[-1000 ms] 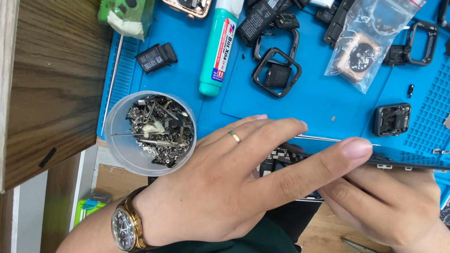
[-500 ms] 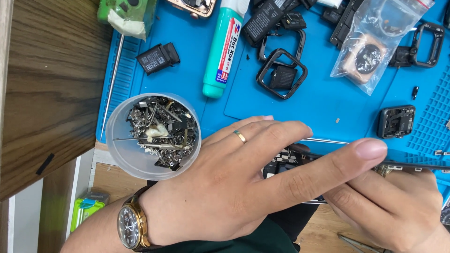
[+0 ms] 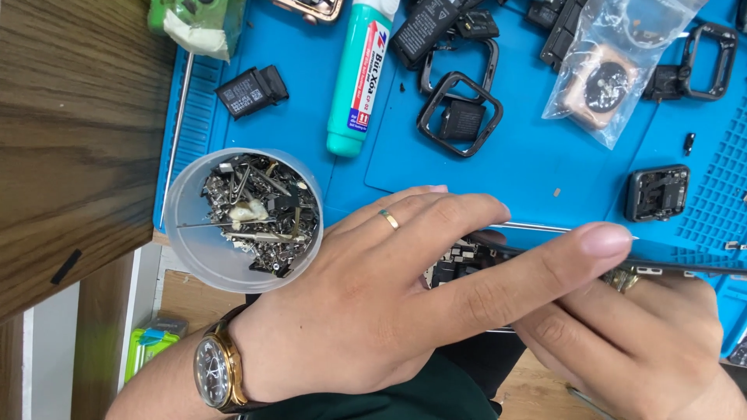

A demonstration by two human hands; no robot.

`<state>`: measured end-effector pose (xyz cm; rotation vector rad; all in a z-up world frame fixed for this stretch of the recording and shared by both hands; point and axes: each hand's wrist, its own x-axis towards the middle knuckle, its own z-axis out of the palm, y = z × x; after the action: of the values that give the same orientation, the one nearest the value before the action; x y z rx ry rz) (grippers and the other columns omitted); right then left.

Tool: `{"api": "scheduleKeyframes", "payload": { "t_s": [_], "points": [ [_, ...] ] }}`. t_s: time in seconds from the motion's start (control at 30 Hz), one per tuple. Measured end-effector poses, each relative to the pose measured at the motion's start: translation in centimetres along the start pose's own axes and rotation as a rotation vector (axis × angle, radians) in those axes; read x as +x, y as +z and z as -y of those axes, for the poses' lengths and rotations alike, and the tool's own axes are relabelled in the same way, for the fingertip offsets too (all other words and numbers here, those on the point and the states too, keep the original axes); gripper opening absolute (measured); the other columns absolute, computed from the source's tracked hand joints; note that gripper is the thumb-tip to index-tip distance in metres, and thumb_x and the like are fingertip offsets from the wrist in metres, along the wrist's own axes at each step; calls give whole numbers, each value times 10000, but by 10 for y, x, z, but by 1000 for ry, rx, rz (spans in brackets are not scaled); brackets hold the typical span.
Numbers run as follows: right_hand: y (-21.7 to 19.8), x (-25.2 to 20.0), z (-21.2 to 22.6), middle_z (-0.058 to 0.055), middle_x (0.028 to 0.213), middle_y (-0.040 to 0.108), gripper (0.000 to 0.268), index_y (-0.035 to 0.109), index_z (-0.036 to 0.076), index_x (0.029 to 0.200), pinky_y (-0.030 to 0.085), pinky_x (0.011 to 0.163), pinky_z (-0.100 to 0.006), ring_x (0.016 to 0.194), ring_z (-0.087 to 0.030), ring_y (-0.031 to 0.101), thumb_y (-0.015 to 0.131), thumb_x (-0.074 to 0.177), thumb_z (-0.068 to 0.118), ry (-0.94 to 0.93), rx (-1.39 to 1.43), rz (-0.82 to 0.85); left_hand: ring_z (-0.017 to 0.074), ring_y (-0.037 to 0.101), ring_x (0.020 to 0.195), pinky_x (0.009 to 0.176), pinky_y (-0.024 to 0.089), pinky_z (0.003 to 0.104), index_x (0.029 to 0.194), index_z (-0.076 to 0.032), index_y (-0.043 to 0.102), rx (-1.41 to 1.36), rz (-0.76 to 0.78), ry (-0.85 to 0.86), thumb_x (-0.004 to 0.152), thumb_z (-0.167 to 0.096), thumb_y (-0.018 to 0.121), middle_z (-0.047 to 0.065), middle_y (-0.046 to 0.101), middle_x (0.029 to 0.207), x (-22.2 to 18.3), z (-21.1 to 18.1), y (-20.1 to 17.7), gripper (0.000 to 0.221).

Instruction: A technician at a workbench prying open a smartphone to inspect and repair its internal components.

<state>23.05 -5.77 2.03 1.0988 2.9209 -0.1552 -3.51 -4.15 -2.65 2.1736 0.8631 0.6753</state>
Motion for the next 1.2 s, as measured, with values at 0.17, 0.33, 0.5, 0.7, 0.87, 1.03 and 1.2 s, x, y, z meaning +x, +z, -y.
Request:
{"api": "scheduleKeyframes", "payload": {
  "t_s": [0.17, 0.33, 0.5, 0.7, 0.87, 1.03, 1.2],
  "points": [
    [0, 0, 4, -134, 949, 726, 388, 726, 161, 1061, 528, 525, -458, 704, -361, 690, 513, 966, 472, -22, 36, 90, 208, 633, 1098, 1228, 627, 432, 1703, -339, 226, -35, -7, -65, 1154, -662, 296, 34, 652, 1404, 2, -6, -10, 641],
    [5, -5, 7, -48, 754, 650, 312, 691, 204, 979, 470, 441, -474, 542, -325, 621, 563, 959, 488, -26, 34, 162, 211, 635, 1108, 1237, 624, 439, 1703, -339, 225, -43, -12, -82, 1161, -650, 308, 36, 648, 1407, -6, 0, -9, 630],
    [7, -13, 9, -103, 1201, 719, 754, 649, 214, 1245, 575, 749, -573, 993, -414, 732, 558, 805, 820, 13, -39, 269, 215, 638, 1123, 1249, 618, 450, 1702, -341, 222, -49, -9, -89, 1171, -633, 325, 38, 642, 1412, -7, 2, -7, 614],
    [14, -18, 15, -129, 1014, 752, 580, 668, 203, 1082, 560, 594, -547, 791, -431, 757, 607, 837, 725, 23, -120, 232, 219, 641, 1138, 1262, 613, 461, 1701, -342, 220, -48, -8, -87, 1182, -615, 343, 41, 635, 1416, -7, 4, -8, 600],
    [11, -5, 19, -141, 1058, 761, 542, 705, 177, 1135, 589, 737, -557, 899, -438, 764, 627, 859, 638, 7, -56, 197, 222, 644, 1149, 1272, 609, 469, 1700, -343, 218, -47, -6, -87, 1190, -602, 357, 43, 631, 1419, -2, 6, -8, 589],
    [7, 13, 25, -170, 945, 766, 564, 724, 88, 1024, 597, 682, -505, 782, -401, 763, 532, 949, 613, -36, -54, 119, 225, 646, 1160, 1281, 605, 477, 1699, -343, 216, -46, -2, -84, 1198, -589, 370, 45, 626, 1423, -3, 4, -7, 580],
    [14, 0, 35, -101, 821, 752, 230, 728, 161, 892, 611, 708, -527, 713, -395, 746, 728, 881, 390, 64, -126, 170, 230, 649, 1175, 1294, 600, 487, 1698, -345, 213, -47, 7, -74, 1208, -572, 388, 47, 620, 1427, -4, 2, -6, 568]
  ]
}}
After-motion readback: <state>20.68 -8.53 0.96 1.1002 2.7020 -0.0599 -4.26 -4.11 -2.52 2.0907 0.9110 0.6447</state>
